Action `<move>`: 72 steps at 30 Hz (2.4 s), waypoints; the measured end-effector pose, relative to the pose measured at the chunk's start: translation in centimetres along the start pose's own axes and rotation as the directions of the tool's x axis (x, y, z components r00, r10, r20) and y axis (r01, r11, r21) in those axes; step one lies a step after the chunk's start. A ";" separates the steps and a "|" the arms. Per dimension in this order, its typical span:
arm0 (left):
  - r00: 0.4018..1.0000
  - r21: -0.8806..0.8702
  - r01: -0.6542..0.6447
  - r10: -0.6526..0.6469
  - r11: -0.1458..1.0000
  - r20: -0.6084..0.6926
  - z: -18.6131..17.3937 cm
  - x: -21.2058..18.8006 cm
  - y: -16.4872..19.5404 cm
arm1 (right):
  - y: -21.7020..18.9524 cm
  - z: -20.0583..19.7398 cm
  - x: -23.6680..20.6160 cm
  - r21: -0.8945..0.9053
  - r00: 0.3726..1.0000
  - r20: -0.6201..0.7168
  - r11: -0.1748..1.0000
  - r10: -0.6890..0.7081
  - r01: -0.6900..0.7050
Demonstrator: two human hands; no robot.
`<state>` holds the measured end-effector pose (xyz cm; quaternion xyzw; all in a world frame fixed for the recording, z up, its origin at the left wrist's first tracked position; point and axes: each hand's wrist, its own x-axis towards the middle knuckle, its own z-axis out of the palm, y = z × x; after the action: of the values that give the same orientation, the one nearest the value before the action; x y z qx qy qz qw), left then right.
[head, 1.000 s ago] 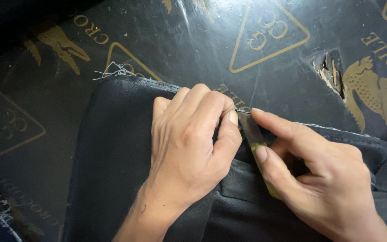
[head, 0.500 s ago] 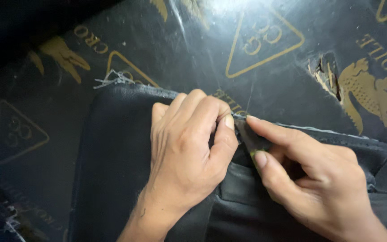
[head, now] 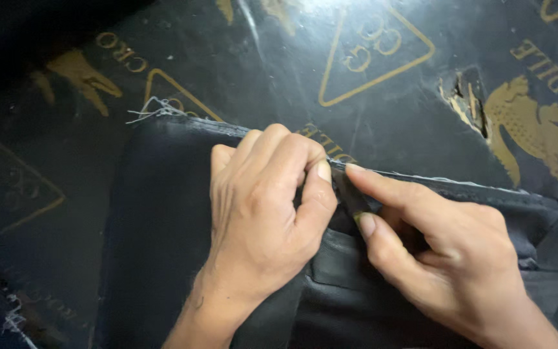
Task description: The person uses a utility knife to cut a black leather strap from a larger leather piece on a workbench. They reposition the leather and continue cutting along the strap's edge to separate it.
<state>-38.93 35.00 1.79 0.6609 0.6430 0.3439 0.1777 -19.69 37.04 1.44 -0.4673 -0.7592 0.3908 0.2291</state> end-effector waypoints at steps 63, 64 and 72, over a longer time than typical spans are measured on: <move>0.999 -0.061 0.029 -0.030 0.998 -0.014 -0.4 0.3 0.0 | 0.5 0.5 -0.5 0.166 0.992 0.048 0.978 0.120 -0.126; 0.999 -0.060 0.030 -0.031 0.998 -0.014 -0.3 0.2 0.0 | 0.7 0.5 -0.4 0.150 0.995 0.045 0.984 0.088 -0.093; 0.999 -0.101 0.037 -0.038 0.994 -0.009 -0.7 0.4 0.1 | 0.5 0.2 -0.5 0.220 0.996 0.032 0.972 0.080 -0.085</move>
<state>-39.35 35.20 2.41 0.6370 0.6380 0.3761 0.2137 -19.34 36.69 0.88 -0.4656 -0.6935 0.4873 0.2546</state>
